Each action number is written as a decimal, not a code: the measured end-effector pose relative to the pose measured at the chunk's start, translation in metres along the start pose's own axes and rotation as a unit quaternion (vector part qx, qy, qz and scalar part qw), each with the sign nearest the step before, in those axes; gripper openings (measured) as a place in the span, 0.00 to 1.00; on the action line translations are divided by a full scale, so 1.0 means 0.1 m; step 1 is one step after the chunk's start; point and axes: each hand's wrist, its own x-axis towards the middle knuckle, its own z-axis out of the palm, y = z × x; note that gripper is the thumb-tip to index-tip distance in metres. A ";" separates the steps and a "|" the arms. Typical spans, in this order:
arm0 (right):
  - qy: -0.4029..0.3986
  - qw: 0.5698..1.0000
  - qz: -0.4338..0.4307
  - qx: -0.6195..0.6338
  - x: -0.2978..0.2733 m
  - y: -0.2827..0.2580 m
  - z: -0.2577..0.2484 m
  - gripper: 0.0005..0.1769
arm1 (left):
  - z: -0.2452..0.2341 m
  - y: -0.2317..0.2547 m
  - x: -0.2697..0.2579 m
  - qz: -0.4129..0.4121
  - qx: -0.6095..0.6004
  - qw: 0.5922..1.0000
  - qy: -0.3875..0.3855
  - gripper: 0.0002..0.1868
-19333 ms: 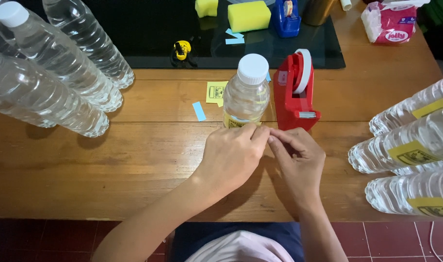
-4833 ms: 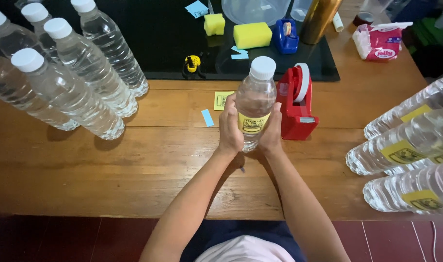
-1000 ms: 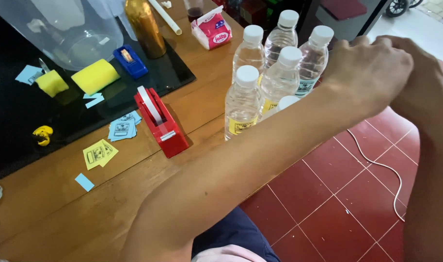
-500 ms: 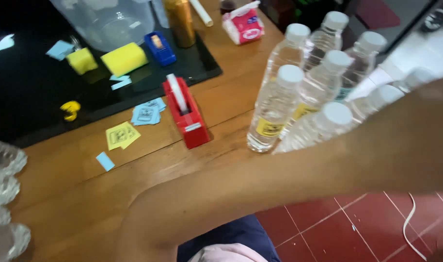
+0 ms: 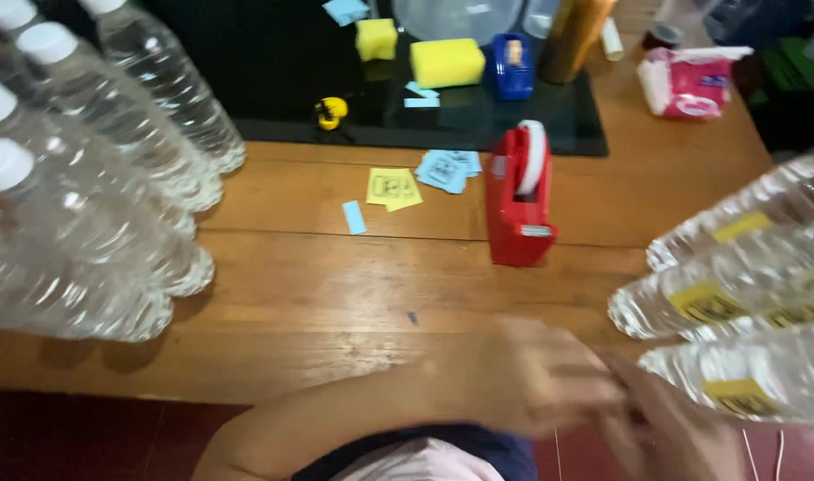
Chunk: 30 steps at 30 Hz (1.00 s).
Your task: Applying yellow labels to clear plastic water bottles using a tape dispenser on a wooden table.
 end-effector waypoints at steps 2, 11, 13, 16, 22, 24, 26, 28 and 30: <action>-0.032 0.999 0.016 -0.011 0.48 -0.94 -0.32 0.30 | -0.21 -0.21 -0.18 -0.101 0.031 0.994 -0.011 0.10; 0.110 0.935 -0.333 -0.048 1.82 -2.03 0.48 0.18 | -0.66 -2.12 -1.25 -0.447 0.284 0.845 -0.071 0.11; 0.160 0.913 -0.370 -0.065 2.13 -2.15 0.73 0.18 | -0.81 -2.15 -1.17 -0.461 0.292 0.834 -0.083 0.14; 0.157 0.910 -0.377 -0.081 2.30 -2.34 0.80 0.21 | -0.89 -2.28 -1.12 -0.476 0.305 0.815 -0.127 0.16; 0.101 0.928 -0.346 -0.094 2.32 -2.41 0.80 0.23 | -0.84 -2.60 -1.26 -0.497 0.289 0.801 -0.168 0.17; 0.119 0.923 -0.358 -0.080 2.33 -2.38 0.82 0.22 | -0.88 -2.61 -1.21 -0.512 0.274 0.795 -0.175 0.19; 0.127 0.917 -0.365 -0.101 2.35 -2.35 0.83 0.22 | -0.97 -2.52 -1.09 -0.542 0.233 0.785 -0.187 0.22; 0.131 0.915 -0.368 -0.103 2.35 -2.35 0.83 0.22 | -1.07 -2.45 -1.01 -0.544 0.205 0.796 -0.169 0.19; 0.136 0.912 -0.373 -0.105 2.35 -2.34 0.83 0.22 | -1.17 -2.35 -0.91 -0.546 0.177 0.805 -0.150 0.17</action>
